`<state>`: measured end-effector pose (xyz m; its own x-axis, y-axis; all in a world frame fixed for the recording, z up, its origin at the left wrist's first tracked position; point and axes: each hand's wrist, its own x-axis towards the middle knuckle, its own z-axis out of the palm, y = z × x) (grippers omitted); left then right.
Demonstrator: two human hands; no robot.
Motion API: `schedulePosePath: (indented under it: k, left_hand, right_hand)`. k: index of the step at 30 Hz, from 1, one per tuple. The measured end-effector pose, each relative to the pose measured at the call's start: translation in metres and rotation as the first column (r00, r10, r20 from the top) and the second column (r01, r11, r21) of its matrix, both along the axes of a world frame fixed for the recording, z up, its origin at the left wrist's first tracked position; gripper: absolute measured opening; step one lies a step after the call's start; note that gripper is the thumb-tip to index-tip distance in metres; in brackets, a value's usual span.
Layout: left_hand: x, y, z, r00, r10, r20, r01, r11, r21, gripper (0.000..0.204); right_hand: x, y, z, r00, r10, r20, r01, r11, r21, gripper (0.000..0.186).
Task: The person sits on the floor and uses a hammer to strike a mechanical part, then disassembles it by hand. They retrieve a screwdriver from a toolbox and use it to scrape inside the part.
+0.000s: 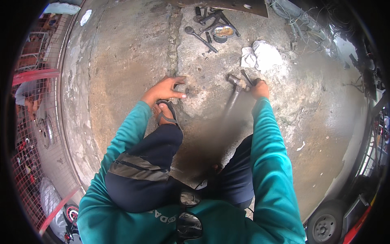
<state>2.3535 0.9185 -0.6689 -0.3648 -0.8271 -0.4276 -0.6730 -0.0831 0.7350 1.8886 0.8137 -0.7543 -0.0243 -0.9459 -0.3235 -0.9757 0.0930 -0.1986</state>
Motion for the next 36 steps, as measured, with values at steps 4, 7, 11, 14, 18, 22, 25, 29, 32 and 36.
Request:
schedulePosePath:
  k: [4, 7, 11, 14, 18, 22, 25, 29, 32, 36]
  left_hand:
    - [0.012, -0.007, 0.000, 0.910, 0.372, -0.185, -0.399, 0.907, -0.136, 0.052]
    - [0.002, -0.021, 0.037, 0.923, 0.328, -0.201, -0.375, 0.885, -0.277, 0.048]
    - [-0.035, -0.026, 0.070, 0.984, 0.013, -0.178, -0.133, 0.716, -0.686, 0.042]
    - [-0.066, -0.023, 0.079, 0.984, -0.125, -0.126, 0.016, 0.768, -0.641, 0.040]
    - [-0.036, -0.028, 0.076, 0.923, 0.188, -0.335, -0.228, 0.970, -0.085, 0.032]
    - [-0.016, -0.012, 0.030, 0.487, 0.552, -0.676, -0.564, 0.790, 0.239, 0.023]
    - [-0.017, 0.003, 0.011, 0.274, 0.596, -0.754, -0.549, 0.741, 0.386, 0.021]
    - [-0.018, 0.000, 0.010, 0.365, 0.565, -0.740, -0.586, 0.757, 0.289, 0.023]
    - [-0.025, 0.002, 0.021, 0.459, 0.575, -0.678, -0.614, 0.756, 0.225, 0.025]
    - [-0.025, 0.017, 0.003, 0.236, 0.600, -0.764, -0.624, 0.697, 0.354, 0.027]
  right_hand:
    - [0.011, -0.004, 0.016, 0.994, 0.071, -0.081, -0.060, 0.990, 0.131, 0.040]
    - [0.020, 0.007, 0.042, 0.999, 0.019, 0.051, -0.019, 1.000, -0.005, 0.034]
    - [0.090, 0.033, 0.132, 0.920, 0.127, 0.370, -0.133, 0.991, -0.008, 0.040]
    - [0.148, 0.051, 0.177, 0.569, -0.003, 0.823, -0.169, 0.978, 0.121, 0.041]
    - [0.140, 0.070, 0.193, 0.510, -0.250, 0.823, -0.031, 0.951, 0.308, 0.047]
    - [0.105, 0.122, 0.099, 0.971, 0.223, 0.090, -0.241, 0.905, 0.351, 0.068]
    - [0.121, 0.147, 0.068, 0.992, -0.125, -0.006, 0.121, 0.946, 0.301, 0.072]
    - [0.127, 0.141, 0.056, 0.980, -0.196, 0.014, 0.187, 0.950, 0.249, 0.065]
    - [0.110, 0.140, 0.035, 0.938, -0.276, 0.208, 0.217, 0.939, 0.265, 0.053]
    - [0.098, 0.150, 0.027, 0.320, -0.700, 0.638, 0.322, 0.714, 0.622, 0.028]
